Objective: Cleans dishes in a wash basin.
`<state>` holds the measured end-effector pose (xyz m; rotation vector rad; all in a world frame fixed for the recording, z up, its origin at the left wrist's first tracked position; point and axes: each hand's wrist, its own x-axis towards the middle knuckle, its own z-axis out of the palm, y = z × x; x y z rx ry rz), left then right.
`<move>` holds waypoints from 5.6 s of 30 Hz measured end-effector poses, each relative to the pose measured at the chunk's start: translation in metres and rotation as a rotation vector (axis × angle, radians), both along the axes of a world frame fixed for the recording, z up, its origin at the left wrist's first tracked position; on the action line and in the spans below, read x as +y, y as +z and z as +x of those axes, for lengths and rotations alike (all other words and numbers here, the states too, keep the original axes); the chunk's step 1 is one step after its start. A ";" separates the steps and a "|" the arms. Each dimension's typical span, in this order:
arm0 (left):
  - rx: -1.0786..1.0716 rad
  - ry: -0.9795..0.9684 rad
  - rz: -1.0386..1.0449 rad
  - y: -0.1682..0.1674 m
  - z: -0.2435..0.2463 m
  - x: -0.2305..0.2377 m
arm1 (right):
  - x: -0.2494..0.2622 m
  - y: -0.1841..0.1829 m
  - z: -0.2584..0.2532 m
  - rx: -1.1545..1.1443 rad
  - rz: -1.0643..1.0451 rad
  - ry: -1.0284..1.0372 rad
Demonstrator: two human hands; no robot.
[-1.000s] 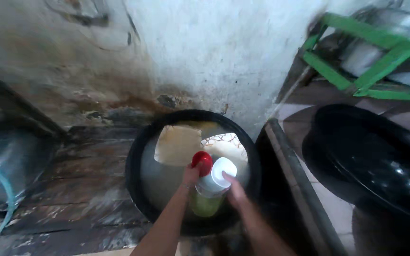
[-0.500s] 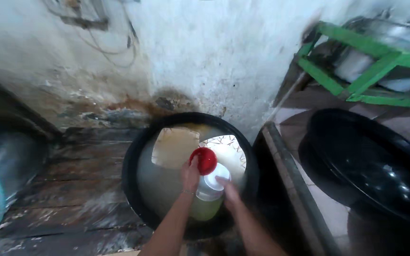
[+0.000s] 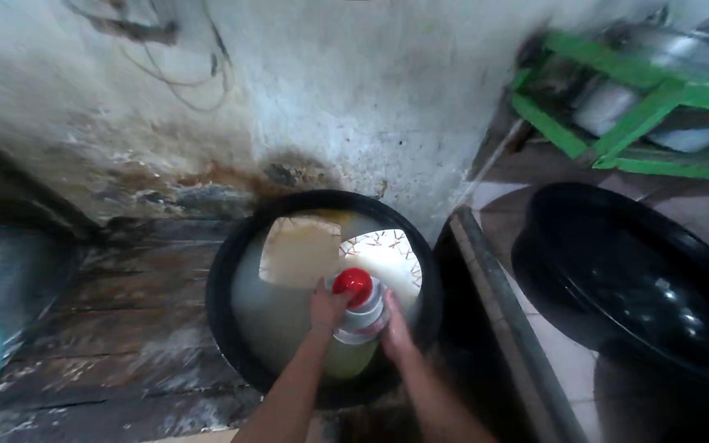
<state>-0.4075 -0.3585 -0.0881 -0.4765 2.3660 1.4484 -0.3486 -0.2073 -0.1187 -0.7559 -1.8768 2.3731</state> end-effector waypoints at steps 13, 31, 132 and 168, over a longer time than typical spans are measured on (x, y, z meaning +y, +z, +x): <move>-0.021 -0.134 0.277 -0.016 0.013 -0.019 | -0.014 0.015 0.004 -0.132 0.198 0.016; -0.037 0.501 1.156 0.105 0.039 -0.015 | -0.096 0.171 -0.016 0.219 1.527 0.549; 0.228 -0.168 0.331 0.099 0.051 -0.032 | -0.011 0.055 0.036 0.097 -0.348 -0.210; 0.335 -0.155 -0.249 0.060 0.061 -0.105 | -0.011 0.056 0.034 0.063 -0.489 -0.248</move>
